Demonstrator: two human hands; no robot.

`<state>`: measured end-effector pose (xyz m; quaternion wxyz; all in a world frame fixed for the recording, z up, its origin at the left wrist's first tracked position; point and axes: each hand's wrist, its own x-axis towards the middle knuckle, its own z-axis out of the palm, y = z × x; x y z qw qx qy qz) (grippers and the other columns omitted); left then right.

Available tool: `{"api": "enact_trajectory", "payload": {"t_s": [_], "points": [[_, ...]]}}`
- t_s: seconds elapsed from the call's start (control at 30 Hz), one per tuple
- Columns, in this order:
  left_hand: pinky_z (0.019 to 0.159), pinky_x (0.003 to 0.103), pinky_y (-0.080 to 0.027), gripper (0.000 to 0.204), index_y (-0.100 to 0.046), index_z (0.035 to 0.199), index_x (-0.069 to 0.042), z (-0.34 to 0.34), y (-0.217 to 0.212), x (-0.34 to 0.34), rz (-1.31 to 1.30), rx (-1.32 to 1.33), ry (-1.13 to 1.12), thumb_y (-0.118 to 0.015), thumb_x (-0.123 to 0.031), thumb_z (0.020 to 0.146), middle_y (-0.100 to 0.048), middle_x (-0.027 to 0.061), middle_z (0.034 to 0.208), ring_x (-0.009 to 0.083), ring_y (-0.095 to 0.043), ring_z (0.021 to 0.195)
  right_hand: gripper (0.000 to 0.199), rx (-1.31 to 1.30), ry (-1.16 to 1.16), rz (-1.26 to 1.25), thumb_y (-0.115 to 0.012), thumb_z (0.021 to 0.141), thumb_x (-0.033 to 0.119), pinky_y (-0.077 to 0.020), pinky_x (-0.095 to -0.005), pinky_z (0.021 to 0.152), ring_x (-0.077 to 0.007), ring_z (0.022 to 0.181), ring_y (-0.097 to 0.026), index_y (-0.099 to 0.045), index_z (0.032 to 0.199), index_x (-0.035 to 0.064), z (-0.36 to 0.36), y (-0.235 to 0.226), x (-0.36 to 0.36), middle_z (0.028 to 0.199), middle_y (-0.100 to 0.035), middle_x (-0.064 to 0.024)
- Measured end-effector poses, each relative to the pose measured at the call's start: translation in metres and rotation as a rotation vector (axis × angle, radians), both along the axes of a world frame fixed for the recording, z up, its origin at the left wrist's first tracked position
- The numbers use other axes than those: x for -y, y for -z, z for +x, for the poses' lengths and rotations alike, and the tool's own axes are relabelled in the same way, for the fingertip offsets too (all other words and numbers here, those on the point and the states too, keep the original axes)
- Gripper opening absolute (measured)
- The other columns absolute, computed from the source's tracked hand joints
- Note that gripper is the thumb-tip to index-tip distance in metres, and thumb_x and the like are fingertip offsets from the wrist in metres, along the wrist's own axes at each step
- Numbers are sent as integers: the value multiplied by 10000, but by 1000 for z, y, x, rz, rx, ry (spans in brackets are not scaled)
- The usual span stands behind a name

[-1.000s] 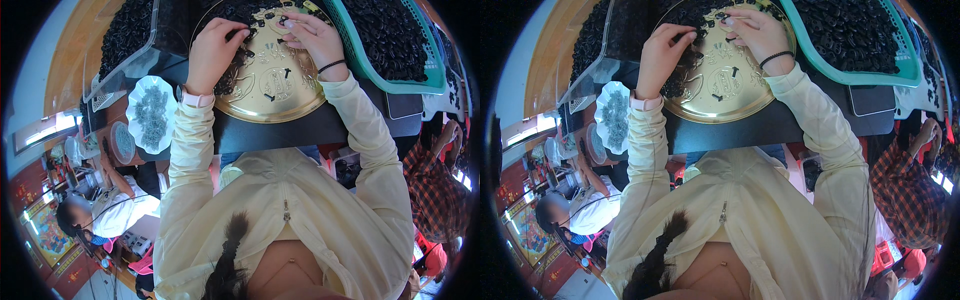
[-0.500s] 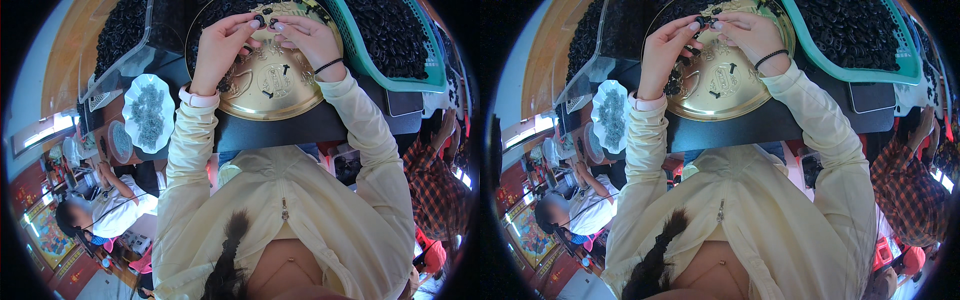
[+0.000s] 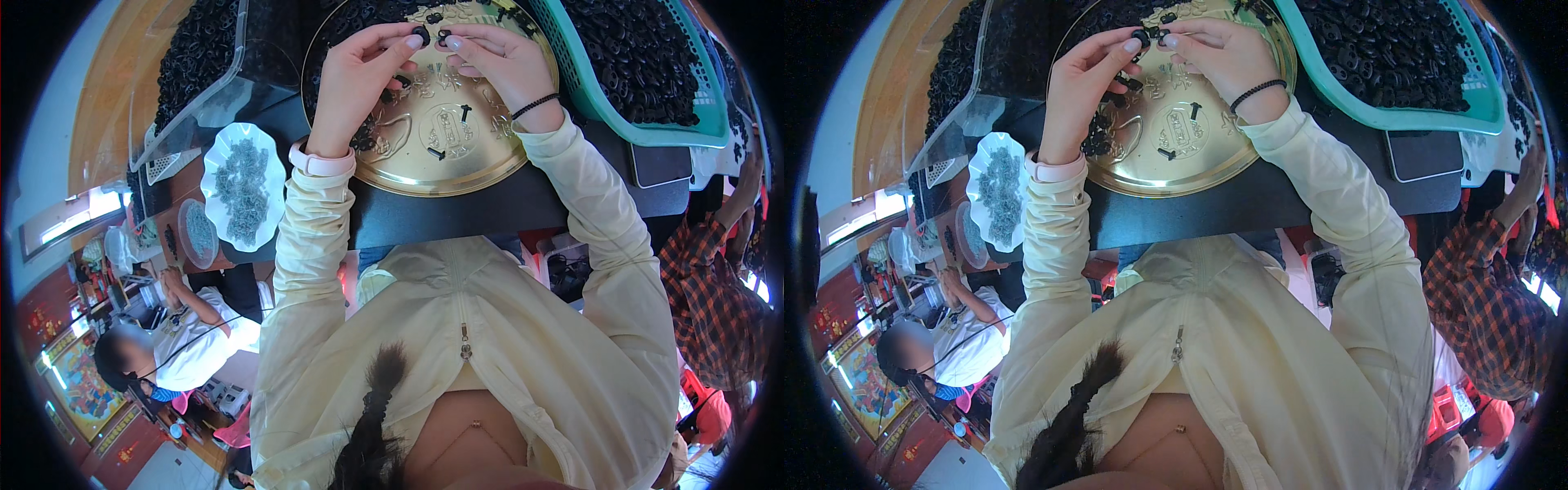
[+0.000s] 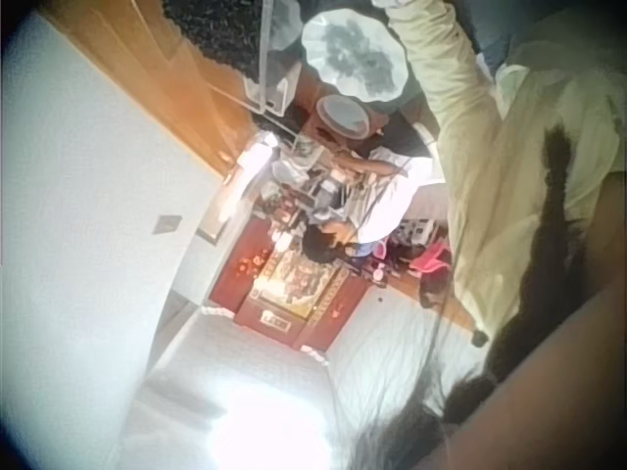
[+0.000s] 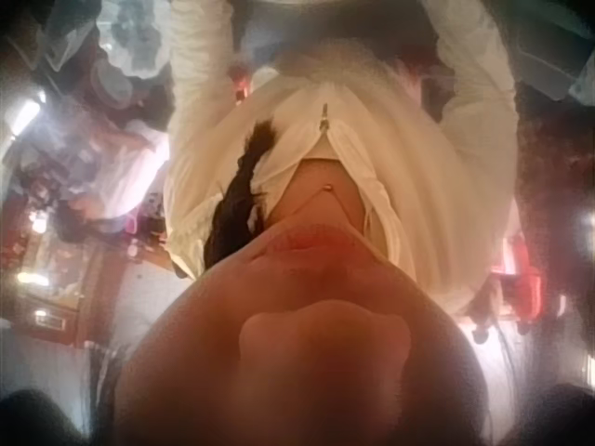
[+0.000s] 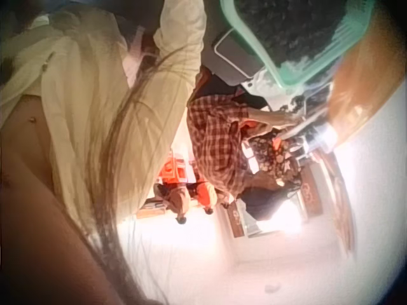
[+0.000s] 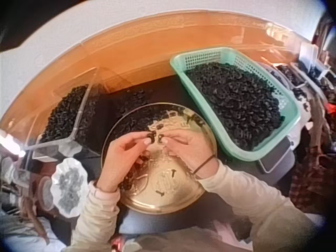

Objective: The person assembles small plastic cord lock fasteners by hand, fitting the inner components into each housing and placing the finished pieces onto a metal tray.

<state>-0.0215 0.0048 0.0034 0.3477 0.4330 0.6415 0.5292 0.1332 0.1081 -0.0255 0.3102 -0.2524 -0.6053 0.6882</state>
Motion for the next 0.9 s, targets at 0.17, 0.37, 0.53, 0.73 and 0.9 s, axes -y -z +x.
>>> {"api": "enact_trajectory", "payload": {"t_s": [0.17,0.37,0.53,0.73,0.9], "points": [[571,176,-469,264,-608,1074,-31,-1,-1,0,-11,21,22,-617,-170,850,-665,40,857,80,-617,733,269,8,11,2,-612,841,118,-497,-184,666,-102,811,-619,-609,1085,6,0,0,1,955,-658,-81],[600,186,-493,269,-584,1100,-35,3,-2,0,44,134,49,-595,-166,865,-659,53,928,94,-622,765,271,-6,25,8,-617,842,135,-495,-182,664,-99,801,-617,-610,1077,1,0,1,0,938,-657,-77],[600,183,-494,287,-574,1114,-30,3,-3,0,38,130,41,-614,-140,851,-656,54,941,99,-633,784,271,-11,27,49,-623,837,134,-491,-180,667,-91,798,-613,-612,1072,-1,2,-1,2,930,-658,-68],[605,170,-473,293,-584,1135,-48,11,0,1,54,212,24,-607,-127,854,-657,45,916,99,-632,787,263,-60,11,2,-626,839,134,-498,-187,683,-99,796,-617,-612,1063,-3,1,-1,6,926,-657,-69],[575,154,-448,298,-595,1122,-40,15,3,1,41,311,-21,-628,-124,838,-662,45,881,80,-624,742,274,-68,-14,-11,-626,841,130,-512,-194,706,-104,807,-619,-600,1077,-4,0,2,3,941,-652,-74]]}}
